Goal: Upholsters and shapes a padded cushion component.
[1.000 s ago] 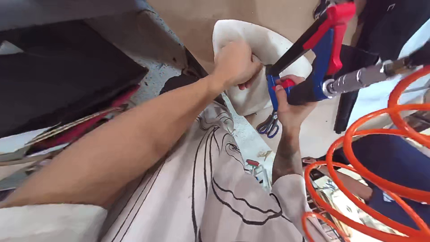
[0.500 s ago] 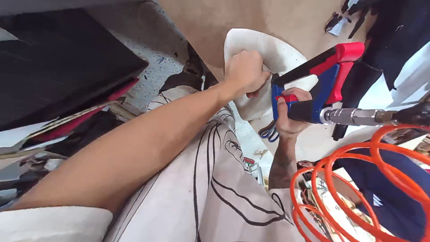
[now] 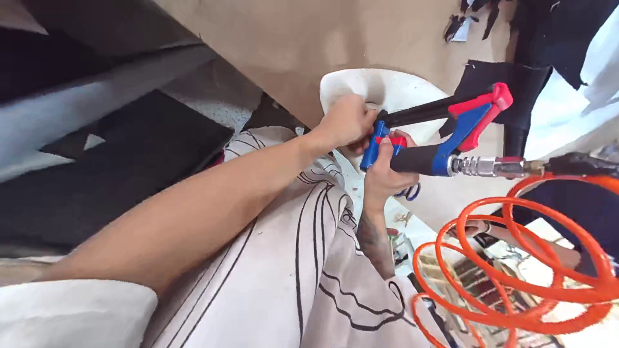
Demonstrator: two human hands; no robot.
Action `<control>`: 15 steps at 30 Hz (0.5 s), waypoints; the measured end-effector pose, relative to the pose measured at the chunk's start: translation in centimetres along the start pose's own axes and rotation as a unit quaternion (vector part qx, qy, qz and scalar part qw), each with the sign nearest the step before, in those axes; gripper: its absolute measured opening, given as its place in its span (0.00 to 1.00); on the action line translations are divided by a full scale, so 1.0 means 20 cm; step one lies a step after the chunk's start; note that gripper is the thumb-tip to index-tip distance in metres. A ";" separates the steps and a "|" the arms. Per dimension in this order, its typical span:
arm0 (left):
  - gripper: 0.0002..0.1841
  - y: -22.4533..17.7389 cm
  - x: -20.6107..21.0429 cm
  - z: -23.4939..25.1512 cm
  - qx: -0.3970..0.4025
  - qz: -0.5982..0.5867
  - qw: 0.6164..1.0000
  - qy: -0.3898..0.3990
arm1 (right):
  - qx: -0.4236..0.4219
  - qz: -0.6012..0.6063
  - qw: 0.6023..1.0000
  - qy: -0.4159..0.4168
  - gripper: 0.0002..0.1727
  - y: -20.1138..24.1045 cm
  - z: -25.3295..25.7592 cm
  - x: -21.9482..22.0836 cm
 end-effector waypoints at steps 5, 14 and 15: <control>0.29 -0.01 0.00 0.01 -0.023 0.012 0.999 0.044 | 0.002 0.040 0.999 -0.023 0.15 0.01 -0.03 0.07; 0.17 0.00 -0.06 -0.27 0.299 0.237 0.922 -0.067 | 0.017 -0.021 1.000 0.002 0.25 0.01 -0.03 -0.09; 0.15 -0.01 -0.06 -0.34 0.384 0.298 0.868 -0.100 | 0.013 -0.025 0.999 -0.017 0.24 -0.01 -0.01 -0.15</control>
Point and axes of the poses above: each hand's wrist, its own z-axis towards the middle knuckle, its own x-axis out of the palm, y = z × x, the point moved 9 cm from there along z, towards the middle knuckle, and after that the axes turned 3 degrees about -x, right-handed, at the moved point
